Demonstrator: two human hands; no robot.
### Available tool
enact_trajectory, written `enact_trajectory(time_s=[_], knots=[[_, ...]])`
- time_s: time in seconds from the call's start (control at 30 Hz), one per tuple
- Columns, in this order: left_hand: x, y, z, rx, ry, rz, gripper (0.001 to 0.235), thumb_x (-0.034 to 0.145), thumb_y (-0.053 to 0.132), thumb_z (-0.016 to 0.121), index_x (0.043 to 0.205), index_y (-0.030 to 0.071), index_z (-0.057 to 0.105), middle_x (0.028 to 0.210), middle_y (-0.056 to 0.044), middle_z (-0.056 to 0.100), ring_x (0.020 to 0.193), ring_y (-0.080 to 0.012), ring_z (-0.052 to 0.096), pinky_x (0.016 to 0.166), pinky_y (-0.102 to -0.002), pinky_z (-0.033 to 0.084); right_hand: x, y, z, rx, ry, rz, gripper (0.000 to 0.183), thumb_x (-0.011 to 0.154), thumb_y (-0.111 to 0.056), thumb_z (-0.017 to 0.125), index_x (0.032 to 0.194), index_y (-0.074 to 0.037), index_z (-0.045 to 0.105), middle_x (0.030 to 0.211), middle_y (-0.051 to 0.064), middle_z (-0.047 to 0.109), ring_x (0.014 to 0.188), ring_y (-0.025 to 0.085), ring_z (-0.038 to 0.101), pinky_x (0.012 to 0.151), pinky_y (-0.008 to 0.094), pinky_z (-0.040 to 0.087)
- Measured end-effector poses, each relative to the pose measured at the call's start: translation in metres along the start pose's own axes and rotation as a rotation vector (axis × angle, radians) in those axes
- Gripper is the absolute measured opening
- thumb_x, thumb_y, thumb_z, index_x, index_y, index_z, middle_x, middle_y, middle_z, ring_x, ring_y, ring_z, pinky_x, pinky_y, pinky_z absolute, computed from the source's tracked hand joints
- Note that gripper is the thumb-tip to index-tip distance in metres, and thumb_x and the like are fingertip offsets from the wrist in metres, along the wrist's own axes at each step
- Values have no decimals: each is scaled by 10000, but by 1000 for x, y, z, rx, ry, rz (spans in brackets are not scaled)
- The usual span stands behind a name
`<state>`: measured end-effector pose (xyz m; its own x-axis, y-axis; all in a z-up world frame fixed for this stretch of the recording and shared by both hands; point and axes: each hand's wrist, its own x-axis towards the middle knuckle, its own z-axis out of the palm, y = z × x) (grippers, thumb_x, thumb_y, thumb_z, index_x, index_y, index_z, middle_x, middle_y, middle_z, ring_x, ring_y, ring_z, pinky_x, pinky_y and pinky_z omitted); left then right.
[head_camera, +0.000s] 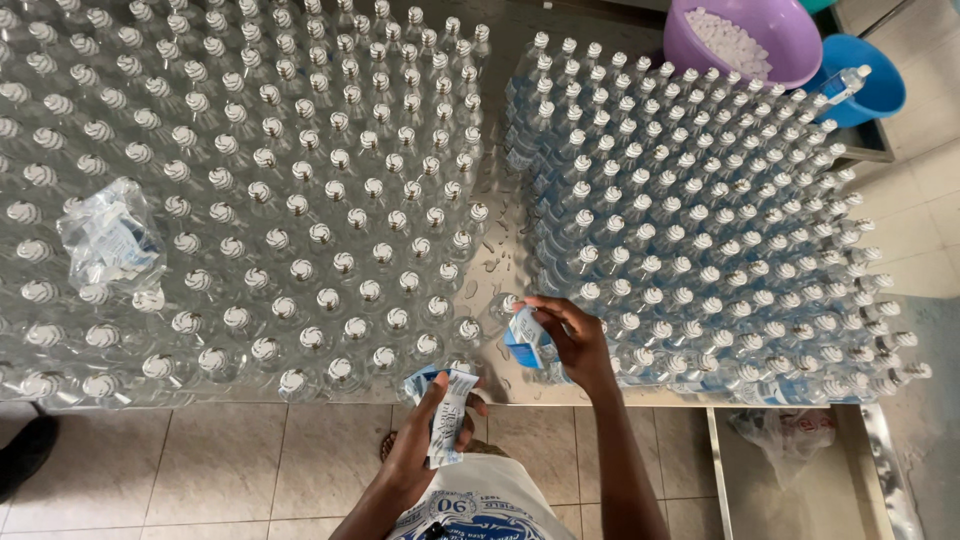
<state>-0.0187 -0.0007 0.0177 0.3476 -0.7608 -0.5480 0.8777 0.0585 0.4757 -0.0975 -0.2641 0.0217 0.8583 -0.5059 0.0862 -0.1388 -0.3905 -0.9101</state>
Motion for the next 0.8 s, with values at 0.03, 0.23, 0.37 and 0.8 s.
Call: enact_trajectory(time_s=[0.03,0.23,0.37,0.8], knots=[[1,0,0,-2,-1,0,650,1096,498,451,1422,-7,699,1016,-174,734,600,-174,527,544,-309,383,6,11,3,-2,-1,0,271,1098,-141,610,1326,-109,753,1261,87,853,1186,191,806,908,319,625],[4,1,2,45,20,23,677,1067,519,461,1409,-11,708,1013,-169,731,627,-177,508,585,-321,385,35,79,28,-58,234,-308,305,1105,40,580,1388,-43,654,1321,166,792,1271,347,776,949,399,718],[11,-6,-1,7,39,21,608,1106,476,448,1371,-7,707,1005,-172,735,607,-178,507,570,-320,376,45,80,41,-191,335,-344,383,1064,96,639,1407,-70,676,1346,109,788,1249,297,782,993,358,687],[24,-13,-7,-34,27,2,630,1116,470,446,1407,-36,682,986,-179,716,583,-178,499,533,-310,368,12,107,40,-151,263,-277,263,1112,-4,606,1358,-26,694,1337,112,789,1278,286,769,1012,372,668]])
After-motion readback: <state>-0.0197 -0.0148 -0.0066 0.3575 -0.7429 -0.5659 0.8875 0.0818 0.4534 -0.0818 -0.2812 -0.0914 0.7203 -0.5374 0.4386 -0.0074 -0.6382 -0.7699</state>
